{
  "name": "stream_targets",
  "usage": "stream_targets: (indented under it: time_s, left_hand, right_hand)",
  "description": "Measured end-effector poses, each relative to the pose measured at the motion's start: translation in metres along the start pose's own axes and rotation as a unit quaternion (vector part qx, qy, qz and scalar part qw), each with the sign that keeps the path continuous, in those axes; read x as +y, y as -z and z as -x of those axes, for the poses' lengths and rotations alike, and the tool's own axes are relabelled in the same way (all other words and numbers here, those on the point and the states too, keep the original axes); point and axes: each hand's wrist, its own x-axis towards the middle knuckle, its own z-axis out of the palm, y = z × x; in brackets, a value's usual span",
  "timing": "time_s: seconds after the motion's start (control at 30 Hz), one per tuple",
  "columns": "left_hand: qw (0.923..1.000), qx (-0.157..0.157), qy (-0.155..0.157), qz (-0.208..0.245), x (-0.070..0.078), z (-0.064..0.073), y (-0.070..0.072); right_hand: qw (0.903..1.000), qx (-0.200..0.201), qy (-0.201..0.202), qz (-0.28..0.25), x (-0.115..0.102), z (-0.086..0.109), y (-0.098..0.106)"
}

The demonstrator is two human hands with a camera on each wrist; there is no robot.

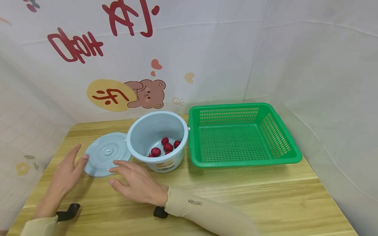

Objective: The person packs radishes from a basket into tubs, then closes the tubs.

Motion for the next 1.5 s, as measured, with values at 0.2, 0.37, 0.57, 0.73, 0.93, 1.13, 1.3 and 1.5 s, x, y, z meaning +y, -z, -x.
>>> stream_targets:
  time_s: [0.2, 0.37, 0.57, 0.73, 0.93, 1.13, 1.3, 1.5]
  left_hand:
    - [0.9990, -0.042, 0.005, -0.013, -0.016, -0.013, -0.003]
    - [0.9974, -0.067, 0.012, -0.023, -0.031, -0.024, -0.004]
    - [0.9948, -0.089, 0.039, -0.031, -0.049, -0.034, -0.006]
    - [0.9927, -0.099, 0.056, -0.040, -0.055, -0.039, -0.006]
    - [0.9896, -0.108, 0.072, -0.061, -0.052, -0.048, -0.008]
    - [0.9870, -0.109, 0.084, -0.084, -0.051, -0.054, -0.009]
    - [0.9875, -0.104, 0.080, -0.087, -0.053, -0.055, -0.010]
    - [0.9873, -0.107, 0.085, -0.081, -0.051, -0.055, -0.008]
  right_hand:
    - [0.9926, -0.044, -0.106, -0.042, 0.009, -0.013, -0.017]
    - [0.9842, -0.051, -0.159, -0.060, 0.019, -0.027, -0.030]
    - [0.9756, -0.015, -0.203, -0.082, 0.031, -0.042, -0.045]
    - [0.9603, 0.020, -0.249, -0.123, 0.038, -0.049, -0.052]
    - [0.9469, 0.055, -0.273, -0.161, 0.042, -0.054, -0.057]
    - [0.9365, 0.070, -0.287, -0.188, 0.045, -0.057, -0.061]
    - [0.9269, 0.086, -0.307, -0.198, 0.044, -0.064, -0.063]
    - [0.9158, 0.102, -0.335, -0.197, 0.045, -0.072, -0.065]
